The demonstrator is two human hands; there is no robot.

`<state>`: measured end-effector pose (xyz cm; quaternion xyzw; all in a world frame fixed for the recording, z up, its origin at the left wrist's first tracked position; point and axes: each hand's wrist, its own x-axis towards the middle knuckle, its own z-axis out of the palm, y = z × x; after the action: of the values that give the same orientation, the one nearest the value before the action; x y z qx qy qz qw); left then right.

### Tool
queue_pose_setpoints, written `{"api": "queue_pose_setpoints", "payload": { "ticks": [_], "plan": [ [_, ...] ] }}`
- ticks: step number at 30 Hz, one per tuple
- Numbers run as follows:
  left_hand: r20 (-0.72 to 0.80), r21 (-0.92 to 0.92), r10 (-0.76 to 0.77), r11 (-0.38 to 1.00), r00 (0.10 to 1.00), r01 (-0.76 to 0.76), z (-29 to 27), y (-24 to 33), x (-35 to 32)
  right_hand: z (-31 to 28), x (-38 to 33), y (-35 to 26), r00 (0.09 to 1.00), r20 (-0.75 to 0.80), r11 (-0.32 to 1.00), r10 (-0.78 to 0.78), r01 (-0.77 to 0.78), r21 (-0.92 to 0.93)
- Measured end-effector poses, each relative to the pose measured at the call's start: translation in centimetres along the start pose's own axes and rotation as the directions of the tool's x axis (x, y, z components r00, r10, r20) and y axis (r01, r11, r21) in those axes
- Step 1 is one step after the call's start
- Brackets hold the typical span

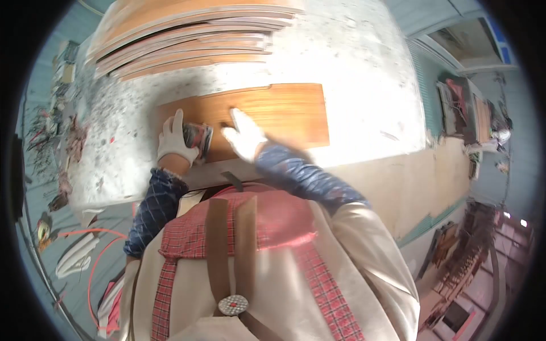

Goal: The person sands wooden panels using electric hand sanders, turning the panels to sand each surface and edge. The person then sands and scrapes a wooden panel by hand using a circular sanding pad and a hand tool.

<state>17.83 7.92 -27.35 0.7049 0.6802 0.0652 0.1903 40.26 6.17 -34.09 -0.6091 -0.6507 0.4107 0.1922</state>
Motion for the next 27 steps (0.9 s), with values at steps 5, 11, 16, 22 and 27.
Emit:
{"api": "queue_pose_setpoints", "payload": {
  "ticks": [5, 11, 16, 22, 27],
  "plan": [
    [-0.089, -0.604, 0.13, 0.781, 0.988, -0.157, 7.5, 5.5, 0.6, -1.5, -1.0, -4.6, 0.976, -0.15, 0.959, 0.16, -0.118, 0.259],
    [0.446, -0.842, 0.456, 0.505, 0.771, 0.188, 9.5, 8.3, -3.0, -9.9, -1.0, -4.0, 0.948, -0.058, 0.877, 0.314, -0.313, -0.365],
    [0.086, -0.785, 0.549, 0.552, 0.831, -0.283, 11.3, 6.7, -0.8, -10.8, -0.6, -2.7, 0.947, -0.132, 0.893, 0.293, -0.321, -0.315],
    [-0.356, -0.161, 0.265, 0.927, 0.896, -0.338, 13.0, 3.5, 5.9, -11.4, -2.3, -1.3, 0.92, -0.184, 0.832, 0.345, -0.39, -0.394],
    [-0.365, 0.114, 0.41, 0.911, 0.836, -0.397, 11.7, 2.0, 5.9, -12.5, -4.4, -0.9, 0.884, -0.162, 0.765, 0.439, -0.462, -0.449]
  ]
}}
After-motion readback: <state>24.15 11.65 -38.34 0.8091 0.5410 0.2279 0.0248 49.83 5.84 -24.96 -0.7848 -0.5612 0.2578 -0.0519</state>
